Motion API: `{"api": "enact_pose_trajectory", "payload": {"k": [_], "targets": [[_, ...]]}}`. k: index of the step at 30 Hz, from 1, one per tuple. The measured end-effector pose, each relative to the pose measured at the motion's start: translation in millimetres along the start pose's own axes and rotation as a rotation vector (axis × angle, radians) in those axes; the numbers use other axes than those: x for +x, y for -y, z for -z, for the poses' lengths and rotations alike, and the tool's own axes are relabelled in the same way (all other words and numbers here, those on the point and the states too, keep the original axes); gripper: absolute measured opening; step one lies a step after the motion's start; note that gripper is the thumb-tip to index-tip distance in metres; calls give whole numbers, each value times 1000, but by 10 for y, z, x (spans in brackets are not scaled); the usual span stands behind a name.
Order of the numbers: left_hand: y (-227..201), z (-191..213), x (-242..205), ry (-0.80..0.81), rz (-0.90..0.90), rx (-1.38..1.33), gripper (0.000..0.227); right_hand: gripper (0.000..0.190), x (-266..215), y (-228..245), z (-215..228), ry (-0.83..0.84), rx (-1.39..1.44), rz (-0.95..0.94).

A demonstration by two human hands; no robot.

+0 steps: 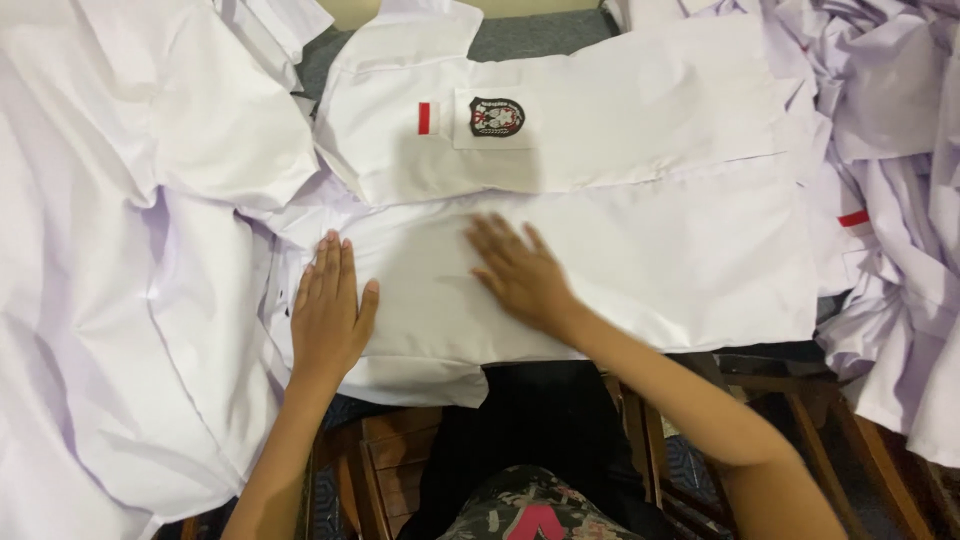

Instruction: Folding a white collared shirt on a work surface in a factory setting.

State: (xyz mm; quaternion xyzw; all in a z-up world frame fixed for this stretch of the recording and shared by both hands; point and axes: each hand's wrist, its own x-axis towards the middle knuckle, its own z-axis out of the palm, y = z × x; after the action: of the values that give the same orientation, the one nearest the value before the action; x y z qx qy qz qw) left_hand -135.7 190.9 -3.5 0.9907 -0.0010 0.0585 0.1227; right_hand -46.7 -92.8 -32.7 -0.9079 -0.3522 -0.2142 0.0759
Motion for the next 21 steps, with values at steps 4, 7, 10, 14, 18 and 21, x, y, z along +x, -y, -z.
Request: {"api": "enact_pose_trajectory", "payload": {"k": [4,7,10,14,18,21], "targets": [[-14,35,-2,4,6,-23,69,62,-229,-562,459,446,-32,-152],[-10,25,1,9,8,-20,69,65,-408,-896,694,578,-110,-250],[2,12,5,3,1,-14,69,66,-560,-1088,874,558,-214,-269],[-21,54,3,10,-4,-22,68,63,-723,-1261,966,97,-455,-105],[-29,55,4,0,-9,-10,67,60,-833,-1589,1050,36,-527,-92],[-25,44,2,6,1,-18,68,56,-869,-1698,1241,14,-384,-111]]}}
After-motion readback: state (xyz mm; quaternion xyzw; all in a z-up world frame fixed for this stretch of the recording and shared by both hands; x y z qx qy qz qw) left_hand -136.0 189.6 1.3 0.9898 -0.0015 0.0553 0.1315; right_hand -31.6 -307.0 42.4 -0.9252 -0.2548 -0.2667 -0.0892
